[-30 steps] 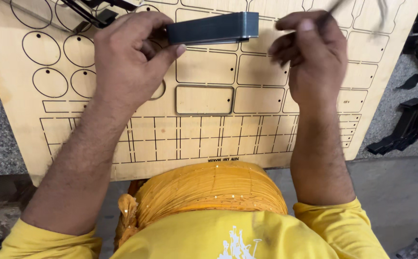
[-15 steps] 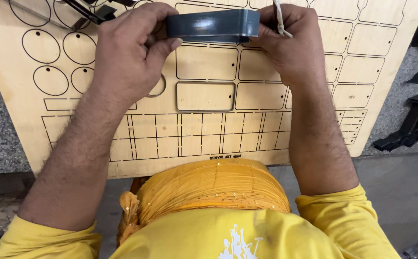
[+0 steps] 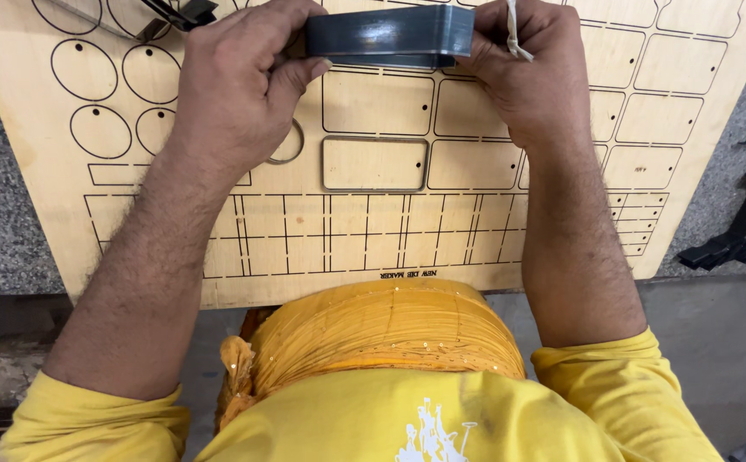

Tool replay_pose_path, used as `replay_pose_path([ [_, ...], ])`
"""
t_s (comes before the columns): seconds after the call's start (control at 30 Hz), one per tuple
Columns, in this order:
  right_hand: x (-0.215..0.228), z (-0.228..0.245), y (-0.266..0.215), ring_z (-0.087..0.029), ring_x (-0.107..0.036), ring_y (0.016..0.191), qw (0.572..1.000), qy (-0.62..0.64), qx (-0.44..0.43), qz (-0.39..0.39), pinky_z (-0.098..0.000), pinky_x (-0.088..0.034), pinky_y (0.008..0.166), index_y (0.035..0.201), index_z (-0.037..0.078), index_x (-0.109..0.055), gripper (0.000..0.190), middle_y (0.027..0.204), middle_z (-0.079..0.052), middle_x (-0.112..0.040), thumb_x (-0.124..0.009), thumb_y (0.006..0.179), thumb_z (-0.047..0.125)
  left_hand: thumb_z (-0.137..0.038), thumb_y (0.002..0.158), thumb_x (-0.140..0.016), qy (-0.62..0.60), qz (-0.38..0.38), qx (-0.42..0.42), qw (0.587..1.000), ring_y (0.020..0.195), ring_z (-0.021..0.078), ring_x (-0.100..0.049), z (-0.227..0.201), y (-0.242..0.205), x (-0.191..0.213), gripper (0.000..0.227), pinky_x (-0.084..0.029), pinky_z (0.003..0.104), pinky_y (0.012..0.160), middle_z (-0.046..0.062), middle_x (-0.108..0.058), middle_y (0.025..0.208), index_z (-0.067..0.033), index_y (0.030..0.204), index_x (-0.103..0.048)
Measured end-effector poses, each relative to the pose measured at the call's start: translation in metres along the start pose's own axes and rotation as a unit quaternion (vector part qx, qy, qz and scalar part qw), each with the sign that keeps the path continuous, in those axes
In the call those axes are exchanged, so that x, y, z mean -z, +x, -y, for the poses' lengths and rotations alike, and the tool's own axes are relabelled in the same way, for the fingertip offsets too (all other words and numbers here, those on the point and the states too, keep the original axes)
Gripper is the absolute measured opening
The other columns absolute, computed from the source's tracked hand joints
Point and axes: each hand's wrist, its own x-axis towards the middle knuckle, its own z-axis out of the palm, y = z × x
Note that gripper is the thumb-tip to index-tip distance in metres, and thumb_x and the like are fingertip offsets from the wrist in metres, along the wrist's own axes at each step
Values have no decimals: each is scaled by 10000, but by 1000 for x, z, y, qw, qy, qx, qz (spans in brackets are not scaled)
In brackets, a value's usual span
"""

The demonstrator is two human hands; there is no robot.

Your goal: The person repeatedly rubs the edges of small dark metal pieces with a small abrasive tool, then places each piece on a wooden board. The person handles the pieces one at a time, rotating them to treat different edges before setting them down.

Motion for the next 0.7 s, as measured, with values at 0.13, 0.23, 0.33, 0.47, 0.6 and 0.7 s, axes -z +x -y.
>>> replay_pose_path([
  [0.13,2,-2,0,-115,-759,937,1000,10,8,8,-293,-683,909,1089,2,-734,26,1016,-70,-767,-717,1076,-12,-3,1046,-775,-3,0,-8,1000,1054,225,-769,0,-1,0,296,-660,306,924,144,-736,1117,19,1307,-639],
  [0.23,4,-6,-1,-111,-732,930,999,29,24,15,-291,-659,902,1093,0,-732,31,1010,-63,-744,-724,1104,-27,18,1045,-778,-4,-2,-8,1000,1033,217,-762,-1,-2,1,311,-653,314,918,136,-731,1108,9,1320,-633],
  [0.33,4,-9,0,-112,-708,949,997,33,60,31,-282,-627,896,1132,2,-724,46,1049,-65,-740,-712,1134,-42,24,1036,-788,19,-1,-12,1000,956,201,-744,-4,-2,0,326,-633,316,869,123,-723,1071,0,1317,-627],
  [0.47,4,-7,0,-115,-748,937,999,5,33,17,-290,-669,893,1101,10,-728,54,1018,-66,-756,-703,1093,-38,3,1006,-810,14,-8,-7,1000,887,171,-721,-8,1,-2,344,-615,283,759,112,-707,1028,3,1293,-620],
  [0.6,2,-6,-1,-120,-757,946,999,-12,31,10,-286,-666,896,1106,9,-733,66,1029,-75,-762,-694,1094,-44,-56,987,-868,-5,-27,7,1000,858,122,-720,-10,4,-7,375,-617,243,720,86,-710,1031,-5,1266,-623],
  [0.7,2,-6,0,-120,-756,952,999,-4,32,10,-288,-671,904,1109,11,-734,79,1039,-74,-762,-687,1097,-51,-95,977,-918,6,-40,34,999,844,114,-714,-12,4,-11,367,-606,241,698,55,-705,1022,-28,1222,-652],
])
